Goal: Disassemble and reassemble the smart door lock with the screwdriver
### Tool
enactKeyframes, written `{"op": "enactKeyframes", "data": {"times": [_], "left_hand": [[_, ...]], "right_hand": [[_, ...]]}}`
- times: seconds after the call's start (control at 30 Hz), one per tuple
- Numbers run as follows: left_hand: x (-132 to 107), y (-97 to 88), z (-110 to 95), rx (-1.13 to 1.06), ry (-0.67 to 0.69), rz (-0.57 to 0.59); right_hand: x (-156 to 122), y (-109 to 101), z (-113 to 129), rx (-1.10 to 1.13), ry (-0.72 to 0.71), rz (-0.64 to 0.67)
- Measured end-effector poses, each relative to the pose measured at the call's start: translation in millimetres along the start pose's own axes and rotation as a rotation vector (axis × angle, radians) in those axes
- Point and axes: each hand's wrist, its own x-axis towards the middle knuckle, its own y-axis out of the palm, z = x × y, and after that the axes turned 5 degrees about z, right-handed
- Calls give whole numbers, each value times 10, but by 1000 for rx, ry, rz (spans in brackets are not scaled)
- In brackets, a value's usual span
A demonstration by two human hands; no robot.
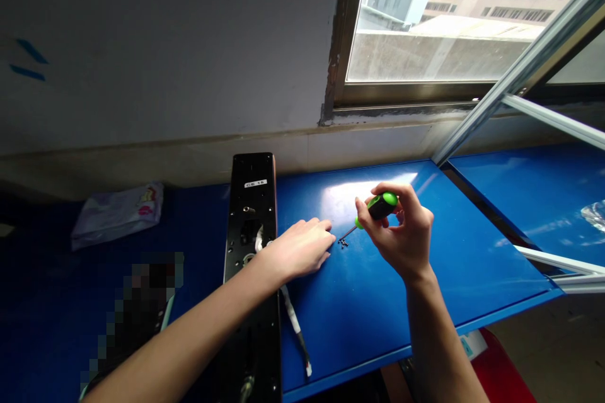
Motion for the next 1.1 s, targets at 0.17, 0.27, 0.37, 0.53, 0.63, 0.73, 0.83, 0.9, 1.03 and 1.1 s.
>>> {"op": "enactKeyframes", "data": {"times": [0.17, 0.27, 0.37, 0.53, 0.63, 0.73, 0.83, 0.9, 1.03, 1.1], "left_hand": [[-37, -18, -15, -9, -20, -5], [-62, -28, -28, -23, -40, -37], [-106, -48, -36, -37, -77, -95], [-263, -91, -33, -95, -113, -209], [-395, -83, -18, -194, -135, -346], [-531, -45, 7, -295, -169, -482], [-667, 5, 33, -389, -173, -607], [-762, 40, 49, -424, -169, -702], [-958, 112, 87, -433, -123, -867], [-1048, 150, 117, -463, -102, -911]], "right_hand": [[-24, 83, -27, 8, -4, 34], [-13, 93, -22, 16, -5, 18], [45, 60, 46, 34, -15, -25], [247, -35, 262, 122, -85, -101], [382, -60, 407, 174, -152, -104], [489, -43, 562, 193, -206, -103], [563, 0, 718, 249, -283, -96], [597, 31, 815, 277, -321, -89], [633, 93, 976, 294, -339, -86], [641, 133, 1036, 309, -321, -68]]}}
